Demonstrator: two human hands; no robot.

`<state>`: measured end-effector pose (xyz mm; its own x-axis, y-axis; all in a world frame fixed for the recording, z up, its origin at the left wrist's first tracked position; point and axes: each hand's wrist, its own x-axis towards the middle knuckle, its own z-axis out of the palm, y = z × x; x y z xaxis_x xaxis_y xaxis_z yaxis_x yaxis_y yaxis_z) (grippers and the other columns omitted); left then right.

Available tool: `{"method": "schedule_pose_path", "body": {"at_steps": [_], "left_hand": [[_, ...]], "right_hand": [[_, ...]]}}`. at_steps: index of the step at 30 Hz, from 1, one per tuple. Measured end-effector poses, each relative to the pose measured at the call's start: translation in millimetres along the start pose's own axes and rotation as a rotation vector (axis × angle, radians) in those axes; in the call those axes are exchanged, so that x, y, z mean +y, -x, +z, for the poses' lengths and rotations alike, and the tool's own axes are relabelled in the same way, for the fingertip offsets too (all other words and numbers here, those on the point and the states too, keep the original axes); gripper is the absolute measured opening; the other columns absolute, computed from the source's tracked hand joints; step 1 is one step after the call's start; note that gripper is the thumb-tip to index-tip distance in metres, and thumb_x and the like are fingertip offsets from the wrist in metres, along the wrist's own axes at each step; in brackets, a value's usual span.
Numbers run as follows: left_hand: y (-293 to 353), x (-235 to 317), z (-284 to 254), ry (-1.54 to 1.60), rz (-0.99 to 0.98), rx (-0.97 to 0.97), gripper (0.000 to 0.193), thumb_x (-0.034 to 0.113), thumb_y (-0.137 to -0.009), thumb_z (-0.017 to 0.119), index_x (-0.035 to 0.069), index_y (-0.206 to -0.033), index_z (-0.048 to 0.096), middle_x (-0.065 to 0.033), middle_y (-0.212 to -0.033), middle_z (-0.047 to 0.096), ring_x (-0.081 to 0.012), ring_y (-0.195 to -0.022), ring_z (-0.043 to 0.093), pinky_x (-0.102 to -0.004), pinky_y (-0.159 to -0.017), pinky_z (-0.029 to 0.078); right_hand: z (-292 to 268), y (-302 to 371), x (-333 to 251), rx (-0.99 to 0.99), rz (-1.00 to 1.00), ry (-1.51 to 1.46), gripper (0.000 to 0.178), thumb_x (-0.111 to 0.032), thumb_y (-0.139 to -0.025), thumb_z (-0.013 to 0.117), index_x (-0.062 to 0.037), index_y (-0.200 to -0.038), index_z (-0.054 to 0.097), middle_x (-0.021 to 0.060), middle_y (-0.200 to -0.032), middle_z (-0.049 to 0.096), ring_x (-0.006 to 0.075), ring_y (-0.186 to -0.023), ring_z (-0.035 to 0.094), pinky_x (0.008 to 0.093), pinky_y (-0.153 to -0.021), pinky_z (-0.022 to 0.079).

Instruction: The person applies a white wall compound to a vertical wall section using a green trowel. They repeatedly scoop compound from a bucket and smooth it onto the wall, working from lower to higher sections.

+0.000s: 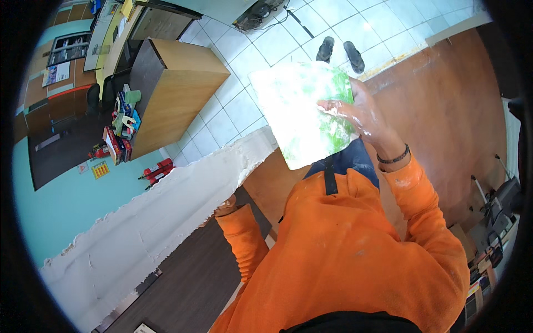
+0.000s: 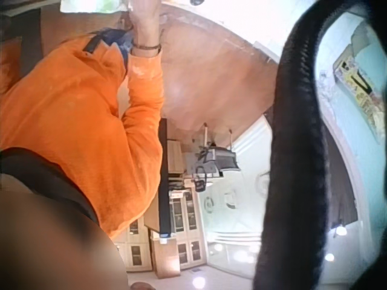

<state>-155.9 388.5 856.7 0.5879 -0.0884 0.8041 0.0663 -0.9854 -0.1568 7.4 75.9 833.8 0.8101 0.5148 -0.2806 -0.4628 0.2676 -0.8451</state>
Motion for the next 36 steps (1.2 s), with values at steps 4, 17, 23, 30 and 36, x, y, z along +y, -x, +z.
{"method": "schedule_pose_path", "body": {"at_steps": [4,17,23,30,36], "left_hand": [[8,6,-7,0.19,-0.197,0.057,0.068,0.046,-0.098,0.06,0.008,-0.152,0.042,-0.0239,-0.164,0.022,-0.0475,-0.15,0.021,-0.0674,-0.118,0.022],[7,157,-78,1.554,-0.982,-0.831,0.042,0.025,-0.1,0.069,-0.006,-0.126,0.061,-0.0097,-0.118,0.065,-0.0161,-0.108,0.062,-0.0326,-0.09,0.052],[-38,159,-60,1.564,-1.56,-1.016,0.033,0.017,-0.105,0.059,-0.005,-0.128,0.057,-0.0106,-0.103,0.068,-0.0161,-0.082,0.065,-0.0278,-0.066,0.05],[-83,154,-46,1.844,-1.5,-1.215,0.054,0.046,-0.109,0.048,-0.003,-0.128,0.057,-0.0133,-0.101,0.069,-0.0197,-0.077,0.065,-0.0299,-0.06,0.05],[-78,117,-68,1.75,-0.857,-1.45,0.05,0.04,-0.103,0.062,-0.002,-0.13,0.063,-0.0109,-0.115,0.068,-0.0174,-0.097,0.066,-0.0284,-0.077,0.053]], "right_hand": [[4,14,-2,0.1,-0.16,0.073,0.073,-0.017,-0.087,0.079,0.0041,-0.148,0.045,0.0157,-0.132,0.059,0.0214,-0.118,0.059,0.034,-0.099,0.051],[22,112,20,0.293,-0.184,-0.015,0.062,-0.009,-0.093,0.073,0.0031,-0.146,0.044,0.0172,-0.148,0.051,0.0213,-0.135,0.05,0.0355,-0.114,0.04],[-6,138,23,0.305,-0.647,0.616,0.048,-0.001,-0.084,0.062,-0.0076,-0.132,0.066,0.0169,-0.145,0.058,0.0327,-0.139,0.05,0.0494,-0.119,0.034],[-15,86,11,0.038,-0.892,0.854,0.032,-0.002,-0.08,0.074,-0.0135,-0.11,0.07,0.0044,-0.119,0.07,0.0275,-0.118,0.064,0.0574,-0.117,0.035],[4,14,-5,-0.057,-0.474,0.119,0.035,-0.002,-0.089,0.077,-0.0028,-0.117,0.058,0.0044,-0.099,0.061,0.0169,-0.1,0.062,0.0349,-0.101,0.049]]}}
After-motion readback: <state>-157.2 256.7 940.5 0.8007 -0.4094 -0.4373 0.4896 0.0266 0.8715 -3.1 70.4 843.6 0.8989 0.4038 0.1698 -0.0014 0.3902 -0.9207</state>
